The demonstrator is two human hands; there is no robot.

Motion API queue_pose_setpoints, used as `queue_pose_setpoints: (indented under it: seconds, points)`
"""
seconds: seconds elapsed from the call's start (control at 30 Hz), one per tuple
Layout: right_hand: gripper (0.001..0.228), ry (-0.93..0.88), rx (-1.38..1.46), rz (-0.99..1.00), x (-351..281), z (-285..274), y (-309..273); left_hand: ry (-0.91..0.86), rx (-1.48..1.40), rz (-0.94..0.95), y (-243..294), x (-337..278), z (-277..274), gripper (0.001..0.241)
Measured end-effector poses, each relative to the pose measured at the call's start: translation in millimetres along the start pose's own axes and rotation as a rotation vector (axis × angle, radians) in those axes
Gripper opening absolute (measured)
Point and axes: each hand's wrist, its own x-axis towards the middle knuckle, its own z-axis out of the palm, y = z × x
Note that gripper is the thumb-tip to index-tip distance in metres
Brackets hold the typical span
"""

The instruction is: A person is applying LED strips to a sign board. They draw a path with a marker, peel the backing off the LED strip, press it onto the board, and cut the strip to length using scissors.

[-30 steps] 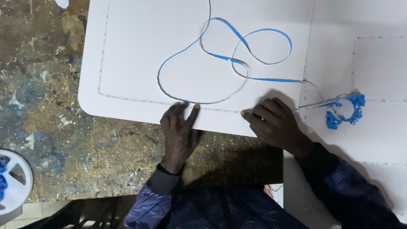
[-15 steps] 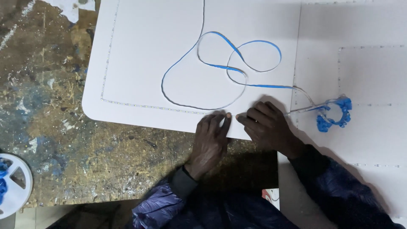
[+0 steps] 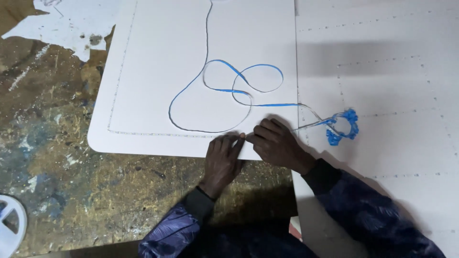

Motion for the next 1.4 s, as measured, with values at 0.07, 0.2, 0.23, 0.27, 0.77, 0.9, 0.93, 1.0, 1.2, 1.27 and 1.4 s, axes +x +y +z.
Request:
queue_pose_setpoints:
  seconds: [0.07,0.2,0.23,0.27,0.77,0.9,0.93,1.0,1.2,1.27,1.4]
  points:
    - [0.015,-0.021,-0.011,0.009,-3,0,12,0.019,0.003,0.022,-1,13,9,0.093]
    - [0.027,-0.101,0.07,0.005,-7,8,8,0.076,-0.033,-0.012,8,5,-7,0.078]
    - [0.027,-0.12,0.067,0.067,-18,18,9,0.034,-0.079,0.008,7,2,-1,0.078]
    - [0.016,-0.078,0.076,0.103,-30,27,10,0.036,-0.065,0.013,8,0,4,0.072]
    - [0.017,-0.071,0.23,0.168,9,-4,11,0.18,0.023,0.003,7,9,-15,0.051]
    - [0.013,-0.072,0.321,0.228,10,-9,10,0.203,0.007,0.014,9,10,-17,0.052]
    - [0.013,-0.067,0.315,0.232,8,-13,10,0.203,0.006,0.023,9,8,-17,0.052]
    - [0.013,-0.127,0.466,0.294,5,-17,12,0.152,-0.009,-0.001,7,4,-15,0.049]
    - [0.015,-0.137,0.507,0.407,-13,-52,20,0.132,0.027,-0.004,11,8,-22,0.055]
    - [0.014,-0.121,0.508,0.446,-29,-58,25,0.138,0.05,-0.005,8,7,-19,0.058]
    - [0.012,-0.139,0.49,0.57,-54,-68,28,0.096,0.018,-0.023,4,1,-13,0.075]
